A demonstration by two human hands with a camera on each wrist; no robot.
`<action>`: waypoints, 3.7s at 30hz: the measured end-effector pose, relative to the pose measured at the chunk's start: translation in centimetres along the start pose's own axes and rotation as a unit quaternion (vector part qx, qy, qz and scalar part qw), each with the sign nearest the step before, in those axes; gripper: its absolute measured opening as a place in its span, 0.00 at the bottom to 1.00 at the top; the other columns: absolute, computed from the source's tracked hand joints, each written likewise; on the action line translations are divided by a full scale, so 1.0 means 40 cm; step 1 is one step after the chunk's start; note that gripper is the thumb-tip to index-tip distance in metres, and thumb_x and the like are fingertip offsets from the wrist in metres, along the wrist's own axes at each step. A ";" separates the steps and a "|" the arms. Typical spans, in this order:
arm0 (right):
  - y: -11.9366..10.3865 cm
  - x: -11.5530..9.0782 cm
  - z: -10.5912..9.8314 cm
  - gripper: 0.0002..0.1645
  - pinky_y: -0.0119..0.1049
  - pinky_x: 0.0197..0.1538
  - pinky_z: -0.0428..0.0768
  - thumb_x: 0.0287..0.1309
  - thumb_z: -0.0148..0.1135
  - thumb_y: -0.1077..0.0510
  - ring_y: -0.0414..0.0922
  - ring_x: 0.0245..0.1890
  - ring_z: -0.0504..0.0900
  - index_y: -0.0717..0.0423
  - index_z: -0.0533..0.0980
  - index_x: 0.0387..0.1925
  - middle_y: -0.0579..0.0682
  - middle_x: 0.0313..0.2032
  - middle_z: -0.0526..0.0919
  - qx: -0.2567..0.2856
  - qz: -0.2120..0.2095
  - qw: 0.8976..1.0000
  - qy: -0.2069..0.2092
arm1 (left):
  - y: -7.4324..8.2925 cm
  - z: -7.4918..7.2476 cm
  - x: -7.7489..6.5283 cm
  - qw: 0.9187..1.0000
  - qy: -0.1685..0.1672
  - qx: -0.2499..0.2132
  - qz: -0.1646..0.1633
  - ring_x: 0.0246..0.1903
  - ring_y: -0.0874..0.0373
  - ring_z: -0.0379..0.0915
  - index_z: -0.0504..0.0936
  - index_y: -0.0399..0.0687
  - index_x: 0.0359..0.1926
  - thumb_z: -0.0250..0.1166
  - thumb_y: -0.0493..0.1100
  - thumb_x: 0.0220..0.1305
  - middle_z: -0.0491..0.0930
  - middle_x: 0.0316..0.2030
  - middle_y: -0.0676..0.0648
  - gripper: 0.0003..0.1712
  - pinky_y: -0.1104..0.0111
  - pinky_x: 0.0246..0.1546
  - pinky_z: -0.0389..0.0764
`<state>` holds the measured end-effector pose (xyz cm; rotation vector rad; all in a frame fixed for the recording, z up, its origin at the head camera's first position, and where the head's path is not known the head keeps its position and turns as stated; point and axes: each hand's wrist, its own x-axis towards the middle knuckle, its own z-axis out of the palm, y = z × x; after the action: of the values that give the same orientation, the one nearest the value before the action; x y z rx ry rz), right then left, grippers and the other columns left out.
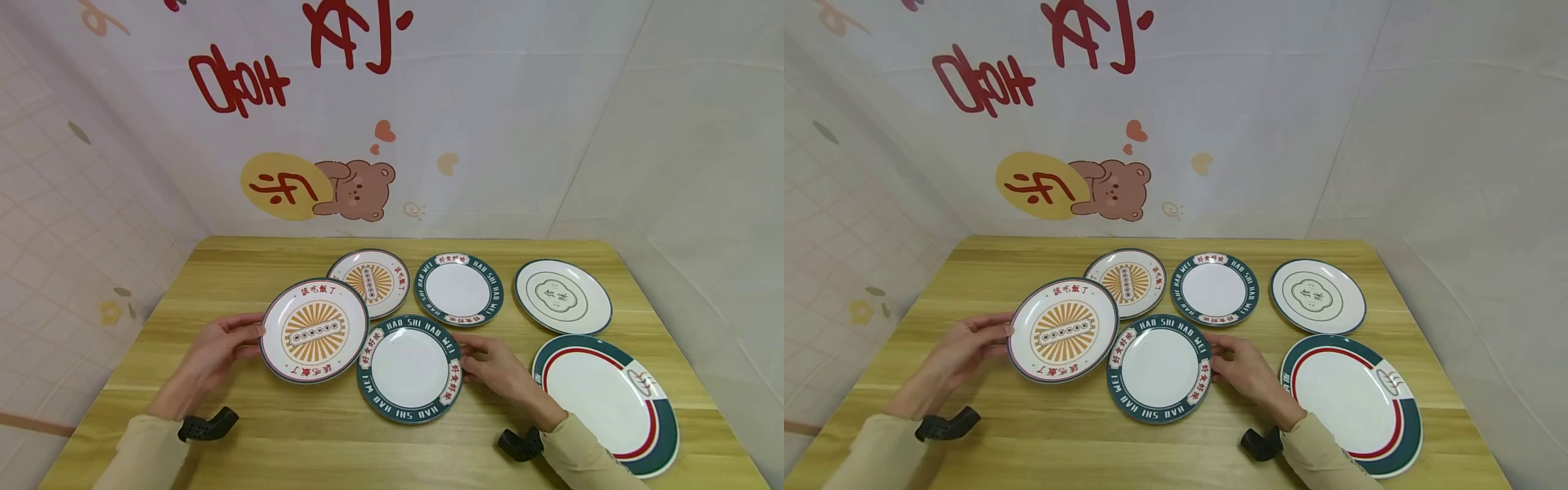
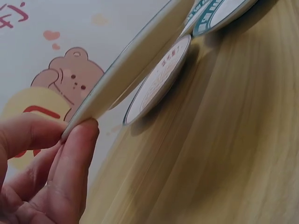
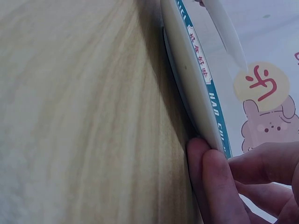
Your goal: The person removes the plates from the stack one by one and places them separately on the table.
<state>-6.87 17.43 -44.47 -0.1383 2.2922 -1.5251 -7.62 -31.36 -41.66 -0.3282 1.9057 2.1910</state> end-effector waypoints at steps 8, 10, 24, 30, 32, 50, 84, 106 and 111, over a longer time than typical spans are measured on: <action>-0.002 -0.003 0.000 0.30 0.36 0.40 0.88 0.67 0.59 0.68 0.50 0.44 0.80 0.64 0.72 0.70 0.59 0.48 0.80 0.005 -0.001 1.000 0.000 | 0.013 -0.030 0.022 1.000 -0.004 0.004 0.000 0.32 0.62 0.85 0.89 0.58 0.39 0.65 0.29 0.70 0.89 0.36 0.53 0.16 0.71 0.34 0.88; -0.001 -0.002 -0.001 0.29 0.35 0.40 0.88 0.67 0.59 0.68 0.49 0.44 0.80 0.64 0.72 0.70 0.59 0.49 0.80 0.003 -0.001 1.000 -0.001 | 0.017 -0.036 0.027 1.000 -0.006 0.004 0.003 0.33 0.62 0.85 0.90 0.59 0.38 0.64 0.29 0.70 0.89 0.36 0.53 0.17 0.70 0.35 0.88; -0.002 -0.002 -0.002 0.29 0.36 0.41 0.88 0.68 0.59 0.67 0.50 0.44 0.80 0.64 0.72 0.70 0.59 0.48 0.80 0.016 -0.006 1.000 -0.009 | 0.036 -0.088 0.070 1.000 0.008 -0.012 0.007 0.31 0.63 0.85 0.91 0.58 0.35 0.62 0.27 0.70 0.89 0.32 0.53 0.20 0.72 0.31 0.87; 0.000 -0.001 -0.003 0.29 0.36 0.41 0.88 0.69 0.59 0.67 0.50 0.44 0.80 0.64 0.72 0.70 0.59 0.49 0.79 0.021 -0.003 1.000 -0.011 | 0.045 -0.105 0.087 0.999 0.029 -0.011 -0.012 0.31 0.63 0.85 0.91 0.59 0.33 0.66 0.29 0.69 0.88 0.32 0.53 0.18 0.71 0.32 0.88; 0.001 0.000 -0.003 0.29 0.36 0.41 0.88 0.69 0.58 0.67 0.50 0.44 0.80 0.64 0.72 0.70 0.59 0.49 0.79 0.022 -0.004 1.000 -0.012 | 0.048 -0.111 0.093 0.999 0.030 -0.013 -0.015 0.31 0.63 0.85 0.91 0.58 0.33 0.66 0.29 0.68 0.88 0.32 0.53 0.17 0.71 0.32 0.88; 0.004 0.004 0.000 0.29 0.36 0.41 0.88 0.67 0.58 0.68 0.50 0.43 0.80 0.63 0.73 0.70 0.58 0.48 0.80 0.011 0.008 1.000 0.001 | 0.064 -0.161 0.146 0.997 0.058 -0.039 -0.042 0.29 0.63 0.85 0.93 0.57 0.31 0.67 0.29 0.67 0.88 0.30 0.54 0.18 0.72 0.31 0.87; -0.007 -0.004 0.001 0.30 0.37 0.40 0.88 0.68 0.60 0.68 0.51 0.45 0.80 0.65 0.72 0.70 0.59 0.49 0.81 0.014 -0.003 1.000 -0.004 | 0.046 -0.192 0.190 0.996 0.064 -0.036 -0.042 0.35 0.64 0.86 0.92 0.56 0.33 0.67 0.30 0.68 0.88 0.34 0.57 0.15 0.71 0.41 0.87; -0.006 -0.009 0.010 0.29 0.37 0.41 0.89 0.68 0.59 0.68 0.50 0.45 0.80 0.63 0.72 0.70 0.59 0.49 0.80 0.006 0.009 1.000 0.012 | 0.018 -0.034 0.065 0.920 0.220 0.300 0.128 0.55 0.58 0.77 0.76 0.35 0.69 0.61 0.44 0.75 0.76 0.64 0.33 0.27 0.88 0.41 0.74; -0.007 -0.007 0.012 0.29 0.37 0.41 0.88 0.68 0.59 0.68 0.49 0.44 0.81 0.60 0.74 0.70 0.57 0.48 0.80 -0.001 0.022 0.999 0.024 | 0.002 0.050 0.019 0.918 0.173 0.311 0.178 0.65 0.43 0.72 0.75 0.35 0.68 0.61 0.42 0.75 0.76 0.64 0.33 0.25 0.89 0.47 0.70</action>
<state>-6.48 17.00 -44.31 -0.0529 2.3190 -1.5203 -8.42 -29.38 -41.53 -0.2753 2.9257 1.6328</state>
